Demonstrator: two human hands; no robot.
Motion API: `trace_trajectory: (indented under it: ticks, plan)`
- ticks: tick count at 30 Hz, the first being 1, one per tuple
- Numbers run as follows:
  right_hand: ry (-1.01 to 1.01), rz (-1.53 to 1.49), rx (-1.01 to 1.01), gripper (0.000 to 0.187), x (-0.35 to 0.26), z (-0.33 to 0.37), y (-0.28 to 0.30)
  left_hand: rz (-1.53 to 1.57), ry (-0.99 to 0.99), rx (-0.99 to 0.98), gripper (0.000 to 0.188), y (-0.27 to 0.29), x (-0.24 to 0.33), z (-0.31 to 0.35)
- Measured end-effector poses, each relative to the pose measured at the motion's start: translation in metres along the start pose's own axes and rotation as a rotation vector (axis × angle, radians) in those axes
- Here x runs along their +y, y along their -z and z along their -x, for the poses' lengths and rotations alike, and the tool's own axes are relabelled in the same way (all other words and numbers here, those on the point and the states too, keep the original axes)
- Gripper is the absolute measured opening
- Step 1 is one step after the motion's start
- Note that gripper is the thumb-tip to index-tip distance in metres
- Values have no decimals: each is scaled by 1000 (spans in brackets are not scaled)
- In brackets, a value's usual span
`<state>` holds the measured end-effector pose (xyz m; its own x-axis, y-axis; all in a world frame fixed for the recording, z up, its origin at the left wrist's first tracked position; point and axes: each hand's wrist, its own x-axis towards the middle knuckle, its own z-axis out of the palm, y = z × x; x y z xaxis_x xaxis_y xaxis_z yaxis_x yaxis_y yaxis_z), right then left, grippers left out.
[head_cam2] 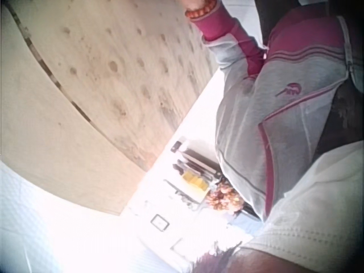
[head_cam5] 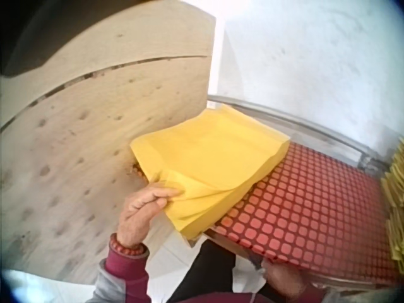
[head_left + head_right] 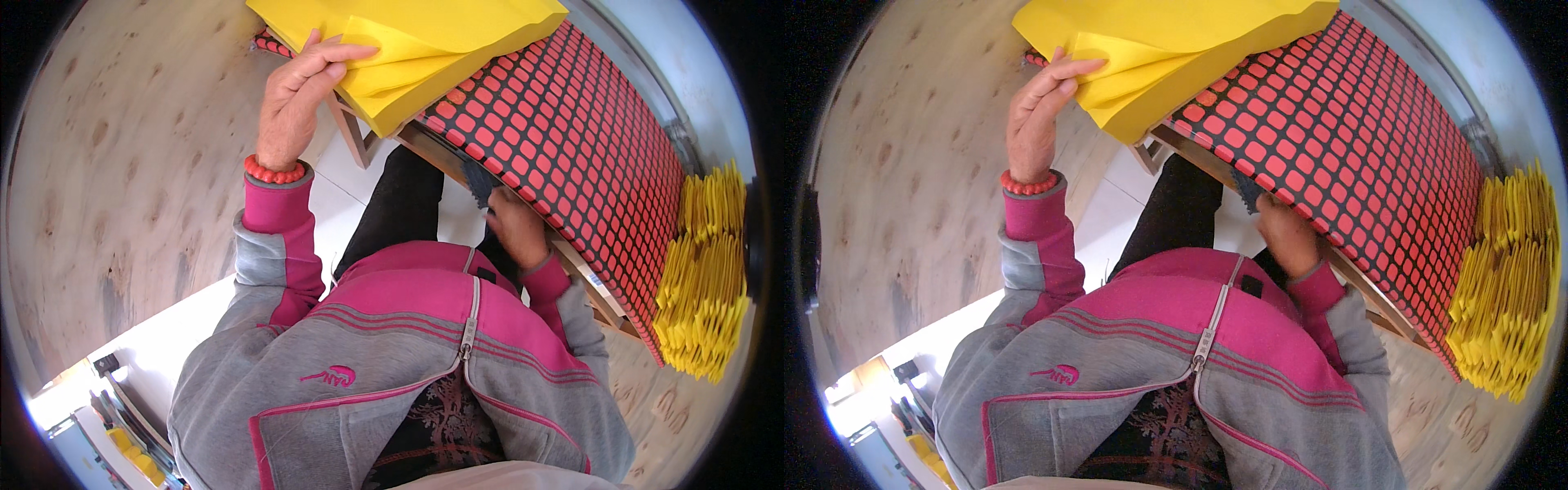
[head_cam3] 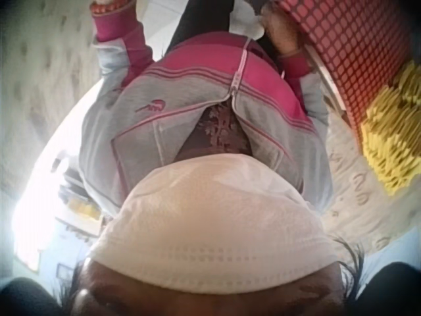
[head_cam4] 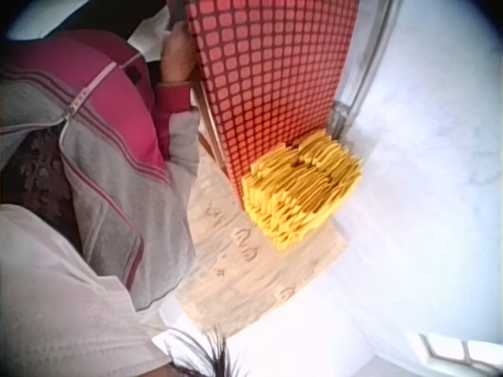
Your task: The person repeatedly folds yellow paper sheets in half on a patterned table, then stacks the folded sheets. The person handles the sheets one at a time, aligns edges, and presses creases before stacking.
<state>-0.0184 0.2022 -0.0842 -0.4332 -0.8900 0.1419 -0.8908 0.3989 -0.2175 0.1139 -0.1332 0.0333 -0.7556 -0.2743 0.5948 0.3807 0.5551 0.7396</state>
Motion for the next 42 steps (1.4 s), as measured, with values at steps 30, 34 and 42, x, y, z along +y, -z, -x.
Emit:
trace_trajectory:
  ticks: [30, 34, 42]
  plan:
    - [582, -374, 396, 14, -78, -180, 112, 118, 23, -18, 27, 8, -10, 4]
    - [546, -443, 354, 11, -74, -178, 112, 106, 29, -11, 24, 7, -9, 4]
    - [525, -498, 336, 11, -77, -177, 113, 123, 30, -3, 21, 6, -8, 4]
